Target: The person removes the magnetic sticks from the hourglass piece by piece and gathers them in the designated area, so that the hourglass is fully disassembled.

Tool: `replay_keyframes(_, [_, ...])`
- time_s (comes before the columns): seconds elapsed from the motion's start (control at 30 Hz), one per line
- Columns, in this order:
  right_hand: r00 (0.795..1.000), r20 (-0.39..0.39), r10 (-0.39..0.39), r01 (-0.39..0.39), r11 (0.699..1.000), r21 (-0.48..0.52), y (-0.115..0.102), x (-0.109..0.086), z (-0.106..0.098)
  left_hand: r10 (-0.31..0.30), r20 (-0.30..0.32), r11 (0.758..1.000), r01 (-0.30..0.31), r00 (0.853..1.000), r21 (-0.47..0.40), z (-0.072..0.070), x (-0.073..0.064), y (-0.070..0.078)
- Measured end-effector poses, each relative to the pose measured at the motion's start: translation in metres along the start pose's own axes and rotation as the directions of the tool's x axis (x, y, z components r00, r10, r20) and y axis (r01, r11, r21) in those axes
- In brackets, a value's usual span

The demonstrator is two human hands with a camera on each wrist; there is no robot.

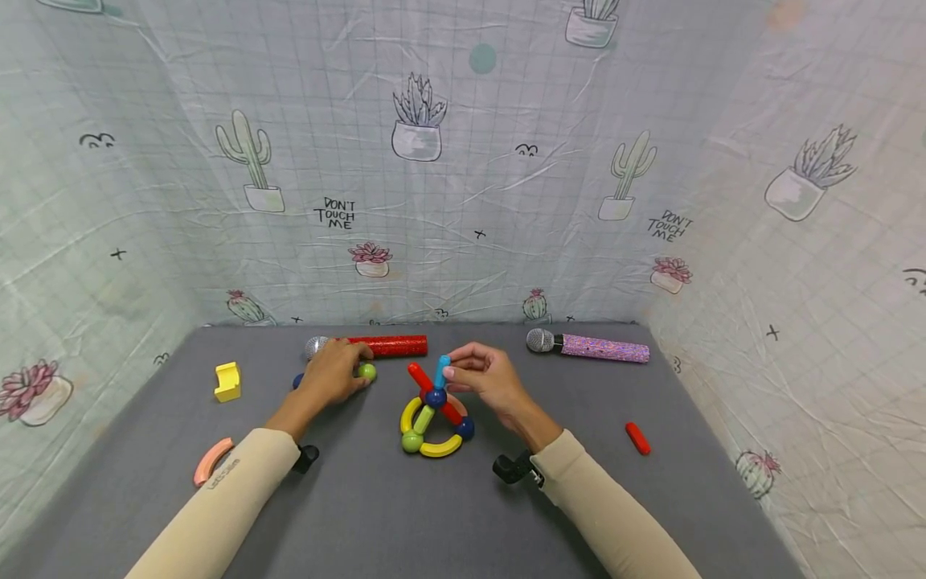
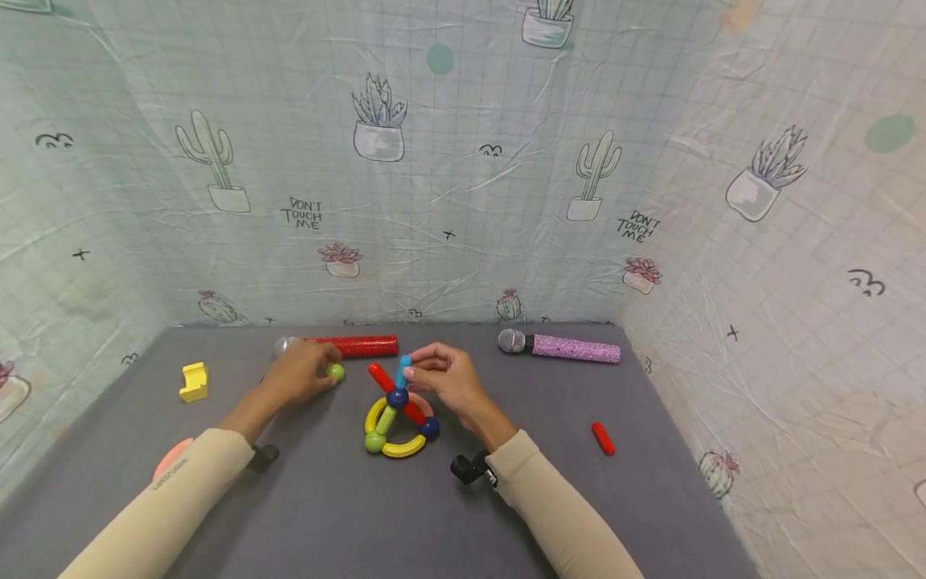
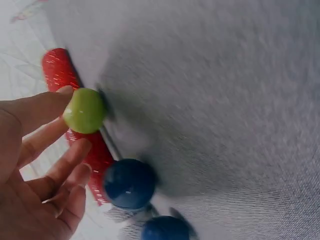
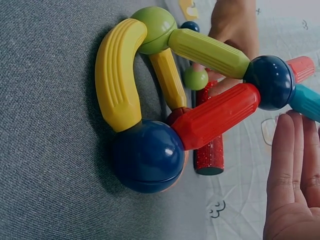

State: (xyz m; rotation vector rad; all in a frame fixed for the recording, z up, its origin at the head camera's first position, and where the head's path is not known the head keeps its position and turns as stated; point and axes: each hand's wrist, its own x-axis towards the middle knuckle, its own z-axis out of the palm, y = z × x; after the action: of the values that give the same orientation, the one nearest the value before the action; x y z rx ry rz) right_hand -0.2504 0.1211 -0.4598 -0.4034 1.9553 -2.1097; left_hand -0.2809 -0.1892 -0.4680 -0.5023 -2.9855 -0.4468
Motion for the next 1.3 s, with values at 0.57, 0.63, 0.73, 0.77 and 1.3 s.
replay_keyframes(0.57, [1.0, 0.02, 0.003, -0.002, 0.999, -0.053, -0.001, -0.002, 0.001, 0.104, -0.005, 0.819, -0.089, 0.995, -0.567, -0.003, -0.027, 0.066])
replay_keyframes(0.63, [1.0, 0.022, 0.002, 0.0, 0.998, -0.063, -0.001, -0.002, 0.002, 0.097, 0.008, 0.763, -0.07, 0.995, -0.643, 0.002, -0.028, 0.072])
replay_keyframes(0.73, [1.0, 0.027, -0.003, 0.005, 0.997, -0.076, 0.0, -0.002, 0.002, 0.08, 0.007, 0.694, -0.051, 0.997, -0.718, 0.01, -0.029, 0.08])
replay_keyframes(0.77, [1.0, 0.029, -0.004, 0.007, 0.997, -0.083, 0.0, -0.002, 0.002, 0.074, 0.005, 0.677, -0.047, 0.997, -0.735, 0.012, -0.03, 0.082])
replay_keyframes(1.3, [0.988, -0.014, -0.152, 0.144, 0.957, -0.251, 0.0, -0.006, 0.007, -0.016, -0.05, 0.643, -0.028, 0.999, -0.765, 0.028, -0.033, 0.093])
